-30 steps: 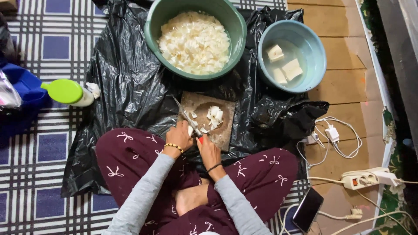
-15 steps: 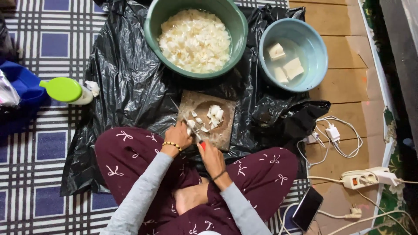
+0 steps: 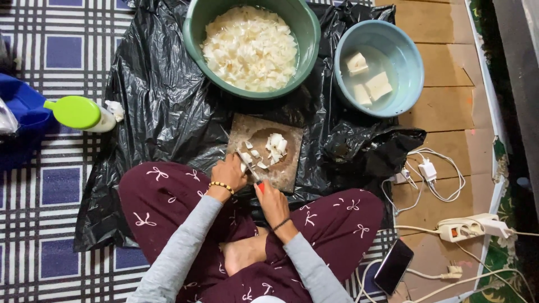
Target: Dicing blocks of tofu into small pieces using a knife on a wooden cutting board while sitting on the floor.
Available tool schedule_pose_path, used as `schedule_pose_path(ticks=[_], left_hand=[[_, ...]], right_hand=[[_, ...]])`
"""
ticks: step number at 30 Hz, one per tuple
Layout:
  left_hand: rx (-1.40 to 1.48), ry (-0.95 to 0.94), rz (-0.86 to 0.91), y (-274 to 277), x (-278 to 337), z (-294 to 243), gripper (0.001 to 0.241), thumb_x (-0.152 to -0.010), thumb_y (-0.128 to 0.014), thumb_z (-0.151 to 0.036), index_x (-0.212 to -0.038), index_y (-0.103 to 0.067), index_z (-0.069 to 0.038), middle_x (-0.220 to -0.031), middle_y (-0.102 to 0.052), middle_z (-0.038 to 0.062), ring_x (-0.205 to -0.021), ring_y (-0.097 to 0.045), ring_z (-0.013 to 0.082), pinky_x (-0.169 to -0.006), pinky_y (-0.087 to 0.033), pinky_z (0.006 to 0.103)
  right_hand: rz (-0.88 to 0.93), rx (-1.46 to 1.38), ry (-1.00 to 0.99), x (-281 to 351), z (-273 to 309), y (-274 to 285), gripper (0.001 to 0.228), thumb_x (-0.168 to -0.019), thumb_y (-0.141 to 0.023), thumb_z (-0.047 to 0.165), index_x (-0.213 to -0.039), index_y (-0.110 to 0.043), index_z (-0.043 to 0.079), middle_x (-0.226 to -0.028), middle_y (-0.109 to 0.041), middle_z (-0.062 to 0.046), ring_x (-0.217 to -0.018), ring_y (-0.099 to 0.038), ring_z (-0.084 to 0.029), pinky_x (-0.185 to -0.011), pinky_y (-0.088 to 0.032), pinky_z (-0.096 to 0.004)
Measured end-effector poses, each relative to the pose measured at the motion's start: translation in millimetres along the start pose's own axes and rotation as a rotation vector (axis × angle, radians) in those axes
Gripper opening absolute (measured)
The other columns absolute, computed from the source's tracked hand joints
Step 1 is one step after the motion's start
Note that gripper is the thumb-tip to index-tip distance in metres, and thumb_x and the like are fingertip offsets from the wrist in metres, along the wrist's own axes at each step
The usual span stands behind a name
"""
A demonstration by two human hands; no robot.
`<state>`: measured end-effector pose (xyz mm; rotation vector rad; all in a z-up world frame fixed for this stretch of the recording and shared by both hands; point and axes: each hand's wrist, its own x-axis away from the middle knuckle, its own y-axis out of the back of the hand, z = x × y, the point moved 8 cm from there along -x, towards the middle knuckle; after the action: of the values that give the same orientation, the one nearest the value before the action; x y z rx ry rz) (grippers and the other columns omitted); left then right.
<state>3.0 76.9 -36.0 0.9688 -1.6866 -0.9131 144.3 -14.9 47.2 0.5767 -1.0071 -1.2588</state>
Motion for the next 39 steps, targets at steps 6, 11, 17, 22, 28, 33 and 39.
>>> schedule_pose_path(ticks=[6,11,17,22,28,33,39], left_hand=[[0.012,0.017,-0.001,-9,-6,3,0.061,-0.077,-0.068,-0.045,-0.12,-0.052,-0.005,-0.114,-0.06,0.015,-0.092,-0.068,0.0461,-0.08,-0.06,0.0561],[0.01,0.018,0.034,-20,-15,12,0.066,-0.078,-0.065,-0.047,-0.126,-0.05,-0.005,-0.12,-0.06,0.015,-0.093,-0.069,0.0455,-0.083,-0.06,0.0551],[-0.044,0.006,0.043,-23,-10,5,0.078,-0.076,-0.068,-0.048,-0.137,-0.047,-0.003,-0.125,-0.06,0.016,-0.094,-0.07,0.0454,-0.084,-0.059,0.0549],[-0.062,-0.009,0.019,-13,-4,4,0.087,-0.076,-0.069,-0.048,-0.145,-0.04,-0.004,-0.133,-0.057,0.017,-0.098,-0.068,0.0459,-0.083,-0.06,0.0547],[-0.041,0.007,0.015,-5,0,0,0.08,-0.076,-0.074,-0.046,-0.137,-0.045,-0.003,-0.129,-0.058,0.018,-0.101,-0.066,0.0451,-0.082,-0.061,0.0546],[-0.033,0.008,0.01,-15,-8,5,0.071,-0.075,-0.07,-0.049,-0.127,-0.05,-0.006,-0.118,-0.058,0.013,-0.093,-0.067,0.0432,-0.077,-0.062,0.0544],[-0.012,-0.011,-0.023,-13,-4,4,0.066,-0.075,-0.072,-0.045,-0.123,-0.053,-0.003,-0.116,-0.059,0.016,-0.092,-0.067,0.0448,-0.075,-0.062,0.0557]], right_hand=[[-0.12,0.098,0.086,-26,5,-9,0.046,-0.106,-0.043,0.047,-0.109,-0.058,0.004,-0.073,-0.071,-0.023,-0.068,-0.074,-0.039,-0.059,-0.06,-0.05],[-0.105,0.053,0.076,-17,10,2,0.044,-0.106,-0.044,0.044,-0.108,-0.058,0.003,-0.075,-0.071,-0.024,-0.07,-0.074,-0.041,-0.062,-0.06,-0.052],[-0.063,0.052,0.014,-20,-1,-11,0.04,-0.106,-0.044,0.044,-0.106,-0.056,0.005,-0.078,-0.072,-0.024,-0.073,-0.074,-0.041,-0.065,-0.06,-0.053],[-0.091,0.059,0.031,-60,-6,-21,0.041,-0.107,-0.044,0.042,-0.105,-0.058,0.003,-0.072,-0.071,-0.021,-0.068,-0.074,-0.038,-0.062,-0.06,-0.047],[-0.01,0.001,0.021,-32,-9,-11,0.043,-0.106,-0.044,0.045,-0.116,-0.056,0.004,-0.073,-0.071,-0.025,-0.07,-0.073,-0.043,-0.058,-0.057,-0.051],[0.128,-0.044,-0.053,13,5,27,0.047,-0.104,-0.043,0.049,-0.111,-0.058,0.005,-0.082,-0.072,-0.028,-0.077,-0.073,-0.046,-0.065,-0.058,-0.054],[0.181,-0.08,-0.088,24,2,36,0.042,-0.103,-0.044,0.048,-0.113,-0.058,0.01,-0.089,-0.073,-0.025,-0.086,-0.074,-0.043,-0.07,-0.059,-0.054]])
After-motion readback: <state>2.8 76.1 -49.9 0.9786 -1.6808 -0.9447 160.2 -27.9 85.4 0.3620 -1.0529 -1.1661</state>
